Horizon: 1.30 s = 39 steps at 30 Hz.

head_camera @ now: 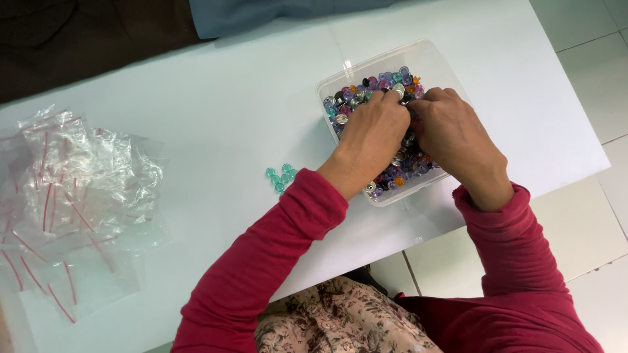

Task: The person sorts colorful beads from a container, selects purple and green beads, and places them into small plastic bags. The bags are sealed and set aside on the table.

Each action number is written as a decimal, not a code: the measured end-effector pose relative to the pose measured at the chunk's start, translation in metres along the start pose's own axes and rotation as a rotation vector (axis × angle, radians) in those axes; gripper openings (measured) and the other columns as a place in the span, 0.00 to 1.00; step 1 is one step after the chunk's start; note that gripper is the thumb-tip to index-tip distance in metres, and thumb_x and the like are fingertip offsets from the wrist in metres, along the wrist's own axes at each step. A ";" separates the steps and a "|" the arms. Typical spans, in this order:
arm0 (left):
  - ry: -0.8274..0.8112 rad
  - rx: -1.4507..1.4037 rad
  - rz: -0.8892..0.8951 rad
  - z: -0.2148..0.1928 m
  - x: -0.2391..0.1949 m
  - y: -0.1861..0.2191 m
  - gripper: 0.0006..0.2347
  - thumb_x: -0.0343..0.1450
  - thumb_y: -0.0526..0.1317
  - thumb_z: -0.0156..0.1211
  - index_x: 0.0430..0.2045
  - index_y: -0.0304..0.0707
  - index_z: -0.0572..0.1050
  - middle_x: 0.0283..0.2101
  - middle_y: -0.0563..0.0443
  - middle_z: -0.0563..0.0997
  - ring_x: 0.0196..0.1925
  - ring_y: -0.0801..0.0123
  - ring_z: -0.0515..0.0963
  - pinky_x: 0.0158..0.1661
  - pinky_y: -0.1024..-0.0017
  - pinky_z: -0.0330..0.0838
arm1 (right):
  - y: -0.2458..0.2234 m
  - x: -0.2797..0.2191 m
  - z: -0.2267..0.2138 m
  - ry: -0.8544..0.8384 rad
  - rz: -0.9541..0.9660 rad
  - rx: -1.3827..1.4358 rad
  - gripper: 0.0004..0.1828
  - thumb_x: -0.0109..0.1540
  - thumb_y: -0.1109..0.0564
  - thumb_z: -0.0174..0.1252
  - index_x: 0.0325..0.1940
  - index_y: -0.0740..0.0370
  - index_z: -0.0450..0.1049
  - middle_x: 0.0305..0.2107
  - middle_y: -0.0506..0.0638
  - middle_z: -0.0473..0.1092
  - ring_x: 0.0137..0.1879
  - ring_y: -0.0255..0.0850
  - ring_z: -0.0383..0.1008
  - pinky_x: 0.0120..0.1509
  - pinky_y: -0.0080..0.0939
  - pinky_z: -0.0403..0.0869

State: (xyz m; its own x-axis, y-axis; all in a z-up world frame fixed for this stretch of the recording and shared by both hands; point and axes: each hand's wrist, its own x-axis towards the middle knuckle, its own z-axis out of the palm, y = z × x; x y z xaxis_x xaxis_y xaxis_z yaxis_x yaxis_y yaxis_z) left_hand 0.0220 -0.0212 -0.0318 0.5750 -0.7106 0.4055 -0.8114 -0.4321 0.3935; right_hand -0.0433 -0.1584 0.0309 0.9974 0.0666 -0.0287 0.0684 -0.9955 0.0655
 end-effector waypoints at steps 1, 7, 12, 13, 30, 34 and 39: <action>-0.001 0.000 0.000 -0.005 -0.002 0.001 0.02 0.64 0.27 0.63 0.22 0.31 0.78 0.33 0.41 0.75 0.37 0.55 0.78 0.27 0.65 0.77 | 0.001 0.001 0.001 0.000 0.001 0.001 0.15 0.56 0.65 0.67 0.48 0.64 0.84 0.38 0.62 0.78 0.46 0.49 0.82 0.47 0.40 0.81; -0.017 -0.113 -0.072 -0.010 -0.005 -0.005 0.02 0.65 0.26 0.62 0.21 0.26 0.76 0.35 0.39 0.73 0.38 0.52 0.76 0.29 0.63 0.78 | -0.002 0.005 -0.004 -0.082 -0.002 0.025 0.11 0.60 0.58 0.65 0.44 0.63 0.84 0.34 0.60 0.78 0.42 0.48 0.81 0.46 0.40 0.80; 0.015 -0.178 -0.076 -0.006 0.000 -0.016 0.03 0.66 0.26 0.58 0.22 0.29 0.78 0.29 0.42 0.72 0.33 0.54 0.77 0.25 0.65 0.80 | -0.006 0.004 -0.011 -0.070 -0.016 0.143 0.10 0.62 0.60 0.64 0.44 0.69 0.83 0.34 0.64 0.78 0.44 0.53 0.81 0.46 0.43 0.79; 0.015 -0.176 -0.078 -0.009 -0.001 -0.015 0.03 0.66 0.26 0.58 0.22 0.29 0.78 0.29 0.42 0.72 0.33 0.54 0.77 0.25 0.65 0.80 | -0.007 0.004 -0.012 -0.071 -0.018 0.144 0.10 0.62 0.60 0.64 0.44 0.69 0.83 0.34 0.64 0.78 0.44 0.53 0.81 0.46 0.43 0.79; -0.025 -0.010 0.157 -0.002 0.005 0.023 0.07 0.63 0.45 0.72 0.31 0.55 0.83 0.34 0.58 0.79 0.42 0.60 0.76 0.40 0.61 0.71 | 0.019 -0.041 -0.034 0.302 -0.016 0.489 0.14 0.64 0.73 0.57 0.45 0.60 0.84 0.43 0.52 0.74 0.36 0.40 0.71 0.46 0.37 0.72; 0.014 0.163 0.214 0.007 0.000 0.030 0.10 0.61 0.27 0.67 0.19 0.51 0.77 0.27 0.58 0.77 0.36 0.61 0.75 0.34 0.63 0.66 | 0.019 -0.043 -0.029 0.291 0.012 0.479 0.15 0.64 0.72 0.55 0.46 0.61 0.84 0.43 0.52 0.75 0.35 0.40 0.71 0.46 0.38 0.72; 0.073 0.105 0.239 0.013 -0.001 0.024 0.08 0.64 0.27 0.64 0.18 0.45 0.76 0.24 0.55 0.77 0.33 0.59 0.74 0.32 0.61 0.69 | 0.017 -0.044 -0.025 0.301 0.011 0.491 0.12 0.65 0.70 0.58 0.47 0.62 0.83 0.44 0.53 0.76 0.37 0.40 0.73 0.46 0.38 0.73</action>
State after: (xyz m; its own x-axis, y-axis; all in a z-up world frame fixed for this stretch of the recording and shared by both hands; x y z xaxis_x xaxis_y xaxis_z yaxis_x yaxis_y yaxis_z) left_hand 0.0006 -0.0380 -0.0340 0.3686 -0.7594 0.5362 -0.9293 -0.3146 0.1933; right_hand -0.0850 -0.1766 0.0582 0.9657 0.0004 0.2597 0.1102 -0.9062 -0.4083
